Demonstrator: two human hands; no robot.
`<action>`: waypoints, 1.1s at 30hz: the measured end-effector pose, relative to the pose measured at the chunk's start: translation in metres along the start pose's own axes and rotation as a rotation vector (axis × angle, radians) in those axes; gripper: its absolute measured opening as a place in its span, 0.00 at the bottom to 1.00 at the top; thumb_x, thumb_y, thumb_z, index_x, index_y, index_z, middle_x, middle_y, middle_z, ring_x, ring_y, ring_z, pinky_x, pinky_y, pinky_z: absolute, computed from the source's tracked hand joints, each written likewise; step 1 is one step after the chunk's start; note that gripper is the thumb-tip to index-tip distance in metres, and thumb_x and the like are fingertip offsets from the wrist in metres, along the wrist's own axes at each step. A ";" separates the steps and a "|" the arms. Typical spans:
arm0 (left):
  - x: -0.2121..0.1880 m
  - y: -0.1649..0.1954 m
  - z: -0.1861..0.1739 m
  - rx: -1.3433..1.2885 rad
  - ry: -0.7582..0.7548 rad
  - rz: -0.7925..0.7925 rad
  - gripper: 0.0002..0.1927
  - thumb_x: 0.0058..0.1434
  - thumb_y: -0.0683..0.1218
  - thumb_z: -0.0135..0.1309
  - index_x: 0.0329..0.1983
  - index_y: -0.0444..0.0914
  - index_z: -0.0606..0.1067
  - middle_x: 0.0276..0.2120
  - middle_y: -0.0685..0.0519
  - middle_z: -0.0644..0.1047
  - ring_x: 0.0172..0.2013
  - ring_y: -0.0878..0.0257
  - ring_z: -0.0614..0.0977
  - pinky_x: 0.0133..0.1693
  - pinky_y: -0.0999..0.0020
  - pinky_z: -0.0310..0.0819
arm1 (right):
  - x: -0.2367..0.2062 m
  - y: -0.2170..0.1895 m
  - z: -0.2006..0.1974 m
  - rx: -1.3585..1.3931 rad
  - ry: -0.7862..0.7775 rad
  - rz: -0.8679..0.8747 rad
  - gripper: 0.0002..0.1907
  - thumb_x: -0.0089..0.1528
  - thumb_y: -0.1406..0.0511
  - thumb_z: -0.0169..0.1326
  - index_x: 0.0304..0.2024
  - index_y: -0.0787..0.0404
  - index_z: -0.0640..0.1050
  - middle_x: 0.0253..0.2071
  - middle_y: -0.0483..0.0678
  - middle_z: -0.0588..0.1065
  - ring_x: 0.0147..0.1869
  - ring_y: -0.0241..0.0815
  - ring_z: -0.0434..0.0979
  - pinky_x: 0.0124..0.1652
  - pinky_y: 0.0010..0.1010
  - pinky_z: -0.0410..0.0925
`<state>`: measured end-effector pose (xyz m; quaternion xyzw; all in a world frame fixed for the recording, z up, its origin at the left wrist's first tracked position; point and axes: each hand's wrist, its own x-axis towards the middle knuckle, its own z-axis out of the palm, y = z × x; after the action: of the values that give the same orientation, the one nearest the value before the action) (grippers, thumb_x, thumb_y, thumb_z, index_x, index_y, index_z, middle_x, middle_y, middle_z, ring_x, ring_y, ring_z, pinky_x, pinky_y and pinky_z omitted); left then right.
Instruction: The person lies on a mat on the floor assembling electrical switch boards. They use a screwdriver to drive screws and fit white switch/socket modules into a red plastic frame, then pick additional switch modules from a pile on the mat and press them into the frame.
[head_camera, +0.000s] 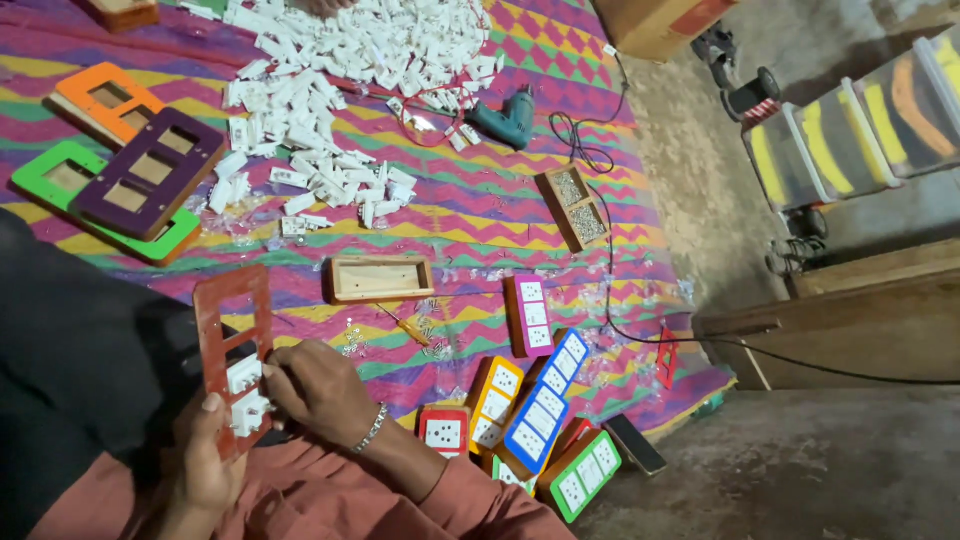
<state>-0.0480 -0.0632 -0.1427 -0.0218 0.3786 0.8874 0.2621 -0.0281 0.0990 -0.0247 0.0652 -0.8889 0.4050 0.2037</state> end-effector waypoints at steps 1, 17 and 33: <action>-0.001 0.001 0.001 -0.008 -0.001 -0.007 0.32 0.70 0.57 0.42 0.68 0.29 0.65 0.54 0.47 0.75 0.51 0.58 0.77 0.53 0.57 0.70 | 0.000 0.000 0.001 -0.004 0.007 -0.006 0.06 0.70 0.67 0.56 0.45 0.64 0.75 0.37 0.53 0.73 0.41 0.52 0.75 0.42 0.41 0.70; -0.001 0.002 0.001 -0.021 0.012 -0.007 0.33 0.74 0.58 0.42 0.70 0.28 0.64 0.53 0.47 0.73 0.49 0.61 0.76 0.50 0.60 0.70 | -0.001 0.000 0.003 0.034 0.025 0.010 0.08 0.71 0.65 0.54 0.42 0.66 0.75 0.35 0.54 0.74 0.38 0.51 0.76 0.40 0.39 0.70; 0.006 0.020 0.029 0.032 -0.077 0.019 0.29 0.70 0.58 0.43 0.64 0.33 0.69 0.45 0.51 0.79 0.39 0.63 0.80 0.37 0.64 0.76 | 0.011 -0.003 -0.001 0.224 -0.022 0.231 0.08 0.66 0.67 0.57 0.38 0.68 0.77 0.30 0.49 0.79 0.31 0.36 0.78 0.31 0.29 0.72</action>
<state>-0.0583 -0.0518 -0.1099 0.0202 0.3827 0.8839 0.2682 -0.0368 0.0985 -0.0170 -0.0107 -0.8419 0.5217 0.1375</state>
